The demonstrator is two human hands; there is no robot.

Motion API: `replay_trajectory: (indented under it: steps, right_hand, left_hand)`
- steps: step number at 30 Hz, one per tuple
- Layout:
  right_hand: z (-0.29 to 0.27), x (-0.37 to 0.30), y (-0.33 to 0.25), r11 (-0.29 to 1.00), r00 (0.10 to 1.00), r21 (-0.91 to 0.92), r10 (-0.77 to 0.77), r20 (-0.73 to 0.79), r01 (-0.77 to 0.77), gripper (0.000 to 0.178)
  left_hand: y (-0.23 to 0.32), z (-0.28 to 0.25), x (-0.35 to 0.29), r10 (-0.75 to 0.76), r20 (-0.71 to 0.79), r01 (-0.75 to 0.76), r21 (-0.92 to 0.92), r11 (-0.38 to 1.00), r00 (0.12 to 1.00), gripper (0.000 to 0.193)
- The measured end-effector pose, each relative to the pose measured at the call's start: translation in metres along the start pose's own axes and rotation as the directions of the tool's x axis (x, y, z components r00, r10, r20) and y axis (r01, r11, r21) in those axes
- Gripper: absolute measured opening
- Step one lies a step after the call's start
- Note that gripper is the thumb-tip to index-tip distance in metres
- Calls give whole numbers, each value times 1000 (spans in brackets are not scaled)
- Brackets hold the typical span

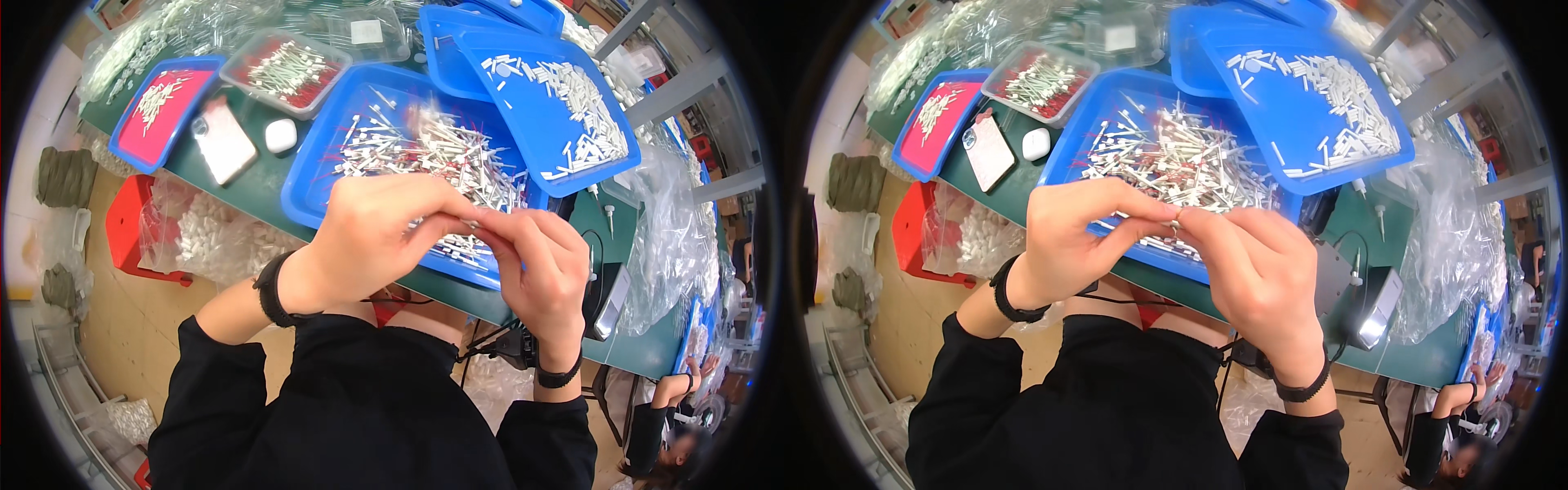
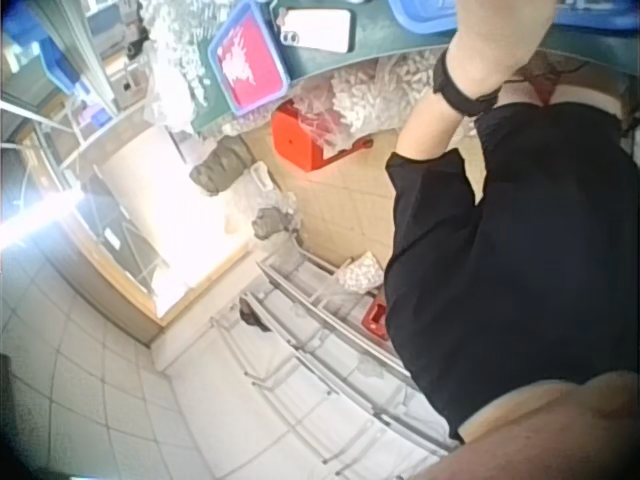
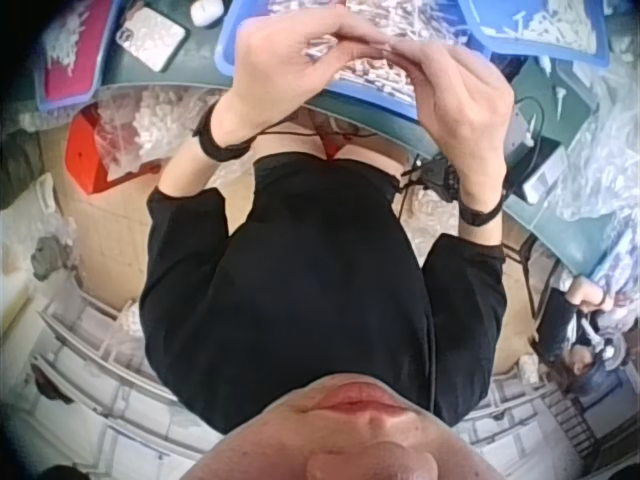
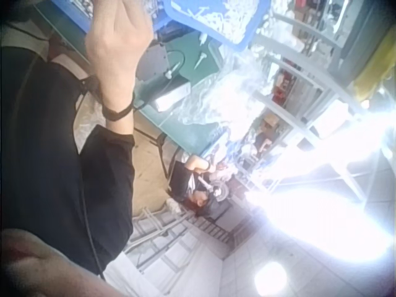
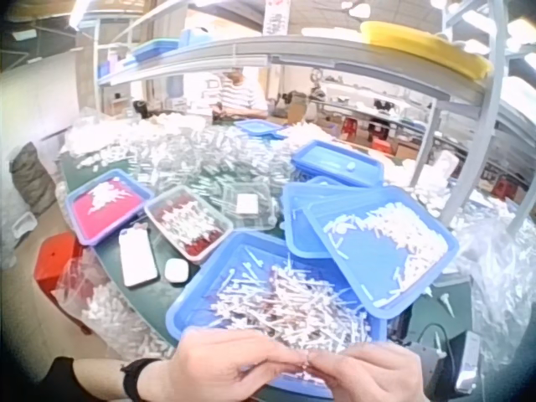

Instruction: The person sits at a workstation and repeatedly picks up small white plastic components and red wires from a blue tray. They insert the wires into the plastic pieces by hand and place the assembled units into a separate blue tray. The process is repetitive and involves handling small parts one at a time.

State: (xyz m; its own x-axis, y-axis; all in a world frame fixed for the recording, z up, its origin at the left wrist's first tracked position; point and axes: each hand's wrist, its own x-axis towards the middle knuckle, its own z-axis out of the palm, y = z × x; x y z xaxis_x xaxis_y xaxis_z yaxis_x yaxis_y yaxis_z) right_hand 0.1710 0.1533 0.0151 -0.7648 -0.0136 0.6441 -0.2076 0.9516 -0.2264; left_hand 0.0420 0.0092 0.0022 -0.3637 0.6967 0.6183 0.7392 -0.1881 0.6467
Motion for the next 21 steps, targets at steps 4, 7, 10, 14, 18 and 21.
replay_trajectory:
  steps: [4,7,10,14,18,21]
  right_hand:
    - [17,13,8,975,990,-178,-139,-19,133,22]
    - [38,21,22,963,991,-237,-119,55,129,26]
    - [54,30,28,971,992,-236,11,125,19,36]
    - [29,40,50,975,986,-159,163,38,-155,34]
    - [11,40,115,931,946,-228,313,88,-286,32]
    - [26,34,147,954,941,-159,283,186,-255,37]
  left_hand:
    - [-14,-2,3,-119,-6,119,-69,991,993,17]
    - [-33,-11,9,-202,71,202,12,979,977,22]
    - [-65,-40,25,-81,203,17,302,953,976,35]
    - [-137,-103,58,-315,144,160,627,762,938,22]
    - [-173,-120,57,-361,146,152,719,679,921,16]
    - [-175,-115,61,-309,221,24,779,627,925,15]
